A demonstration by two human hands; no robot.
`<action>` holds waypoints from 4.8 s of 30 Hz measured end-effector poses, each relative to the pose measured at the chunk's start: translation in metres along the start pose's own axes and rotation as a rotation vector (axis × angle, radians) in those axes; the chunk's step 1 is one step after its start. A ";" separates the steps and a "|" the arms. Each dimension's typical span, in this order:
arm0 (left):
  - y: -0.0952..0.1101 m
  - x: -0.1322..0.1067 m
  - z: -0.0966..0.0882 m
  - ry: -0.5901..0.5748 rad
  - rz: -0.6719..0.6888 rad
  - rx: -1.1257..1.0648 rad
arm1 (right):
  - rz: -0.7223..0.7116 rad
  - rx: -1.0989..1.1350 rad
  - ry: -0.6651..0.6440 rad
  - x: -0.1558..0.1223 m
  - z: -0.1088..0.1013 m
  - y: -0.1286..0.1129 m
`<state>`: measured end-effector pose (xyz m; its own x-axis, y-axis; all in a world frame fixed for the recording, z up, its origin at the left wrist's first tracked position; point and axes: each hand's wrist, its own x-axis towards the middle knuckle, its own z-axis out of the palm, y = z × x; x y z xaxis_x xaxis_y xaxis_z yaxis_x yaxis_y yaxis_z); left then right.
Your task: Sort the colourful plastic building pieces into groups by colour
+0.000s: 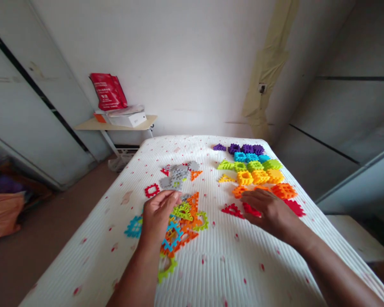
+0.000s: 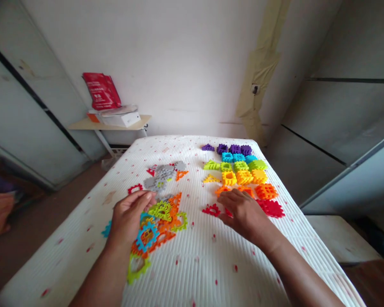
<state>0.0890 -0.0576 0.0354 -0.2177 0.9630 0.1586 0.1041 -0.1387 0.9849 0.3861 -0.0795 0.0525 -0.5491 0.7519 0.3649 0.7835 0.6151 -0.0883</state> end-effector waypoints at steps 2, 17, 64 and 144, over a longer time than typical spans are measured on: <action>0.011 -0.002 -0.012 0.044 0.047 0.060 | -0.065 0.072 -0.020 0.008 0.007 -0.019; -0.051 -0.058 -0.108 -0.540 0.547 1.140 | -0.271 0.227 -0.356 0.010 0.070 -0.101; -0.075 -0.008 -0.075 0.090 0.481 0.605 | -0.230 0.213 -0.019 0.045 0.115 -0.083; -0.050 0.044 -0.048 -0.127 0.078 0.078 | -0.198 0.235 0.017 0.046 0.115 -0.084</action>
<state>0.0275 -0.0198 -0.0040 -0.0818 0.9722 0.2193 0.1920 -0.2005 0.9607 0.2615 -0.0695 -0.0302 -0.6779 0.6089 0.4119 0.5720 0.7889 -0.2247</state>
